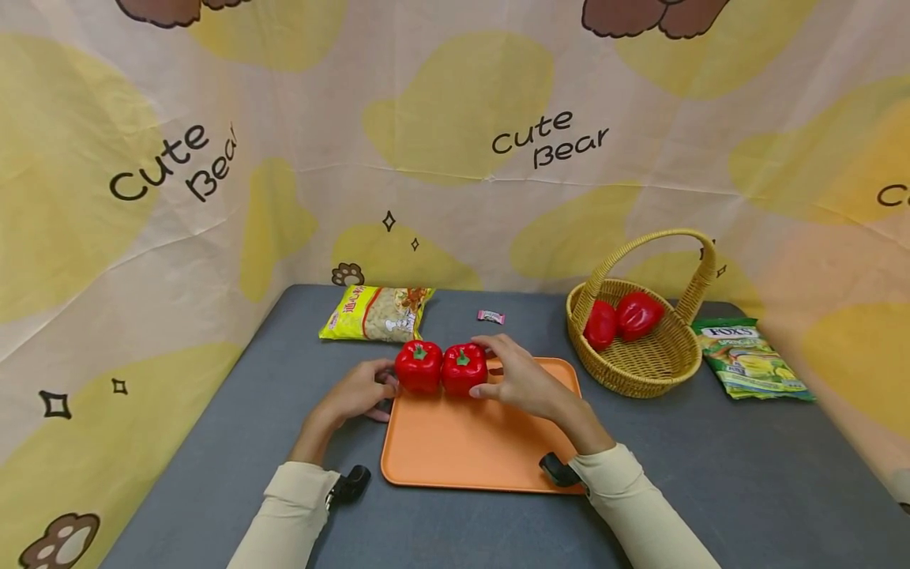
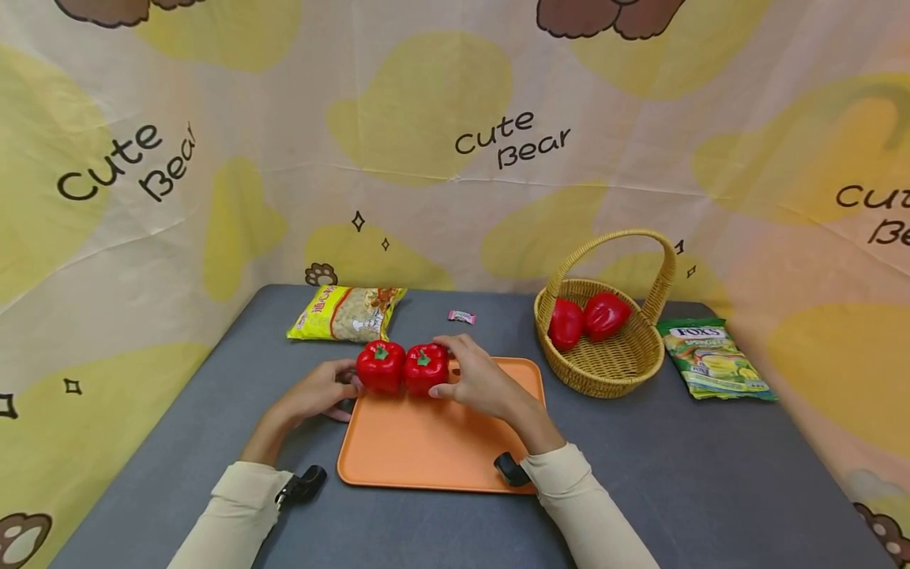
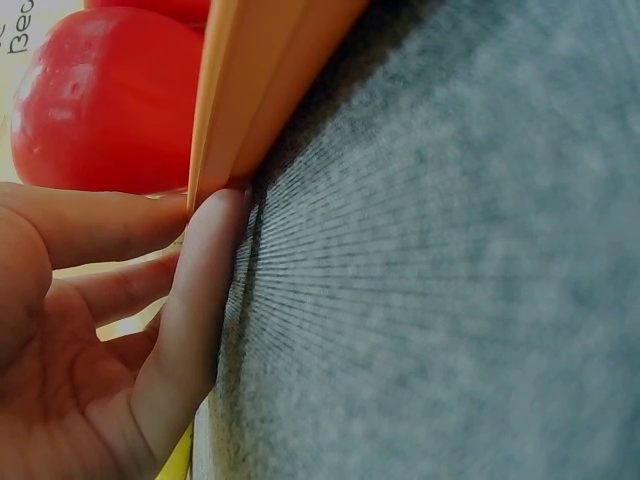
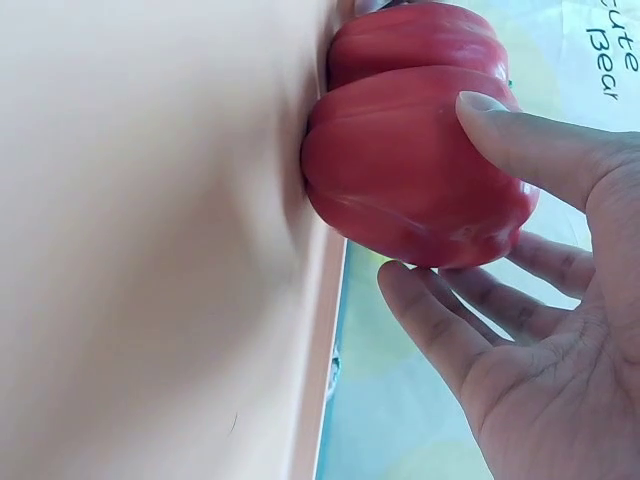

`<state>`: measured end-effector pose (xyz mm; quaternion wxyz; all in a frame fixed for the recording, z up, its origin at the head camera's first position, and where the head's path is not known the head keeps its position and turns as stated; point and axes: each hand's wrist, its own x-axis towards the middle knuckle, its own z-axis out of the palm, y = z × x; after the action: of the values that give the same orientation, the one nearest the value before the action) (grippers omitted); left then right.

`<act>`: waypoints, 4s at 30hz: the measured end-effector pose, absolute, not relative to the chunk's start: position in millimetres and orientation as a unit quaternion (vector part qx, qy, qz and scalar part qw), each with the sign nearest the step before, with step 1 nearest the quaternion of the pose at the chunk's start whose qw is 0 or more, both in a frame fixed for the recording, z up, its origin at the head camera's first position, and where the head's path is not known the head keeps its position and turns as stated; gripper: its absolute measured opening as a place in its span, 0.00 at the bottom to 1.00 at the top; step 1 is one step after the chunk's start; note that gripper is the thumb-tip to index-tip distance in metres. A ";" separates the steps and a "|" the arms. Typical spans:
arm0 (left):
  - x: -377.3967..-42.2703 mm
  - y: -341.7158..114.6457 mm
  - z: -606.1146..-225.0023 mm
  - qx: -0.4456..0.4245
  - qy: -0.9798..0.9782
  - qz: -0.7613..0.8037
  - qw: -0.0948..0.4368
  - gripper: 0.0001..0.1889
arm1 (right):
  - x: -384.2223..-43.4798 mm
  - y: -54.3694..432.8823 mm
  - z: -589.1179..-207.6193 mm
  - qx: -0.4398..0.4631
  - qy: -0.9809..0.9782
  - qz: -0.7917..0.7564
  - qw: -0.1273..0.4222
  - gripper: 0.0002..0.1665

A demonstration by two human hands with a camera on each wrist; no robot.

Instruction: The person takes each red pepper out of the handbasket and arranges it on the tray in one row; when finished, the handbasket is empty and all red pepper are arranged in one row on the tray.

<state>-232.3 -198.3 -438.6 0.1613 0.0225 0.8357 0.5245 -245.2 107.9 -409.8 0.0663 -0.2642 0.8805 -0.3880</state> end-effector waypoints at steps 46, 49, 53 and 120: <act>-231.0 -198.4 -438.9 0.024 0.830 0.532 0.165 0.26 | -218.9 212.0 -379.3 -0.284 0.897 -0.326 -0.093 0.33; -231.3 -198.4 -438.8 0.026 0.829 0.534 0.163 0.26 | -221.1 226.2 -378.7 -0.279 0.894 -0.333 -0.107 0.32; -230.4 -198.3 -438.3 0.025 0.831 0.531 0.162 0.26 | -225.3 243.3 -377.1 -0.283 0.887 -0.342 -0.127 0.30; -230.7 -197.8 -440.6 0.017 0.835 0.527 0.157 0.27 | -328.7 299.7 -381.7 -0.159 0.930 -0.326 0.054 0.32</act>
<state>-230.7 -197.8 -440.6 0.1570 0.0172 0.8350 0.5271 -328.7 299.7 -381.7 0.0545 -0.1586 0.9304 -0.3260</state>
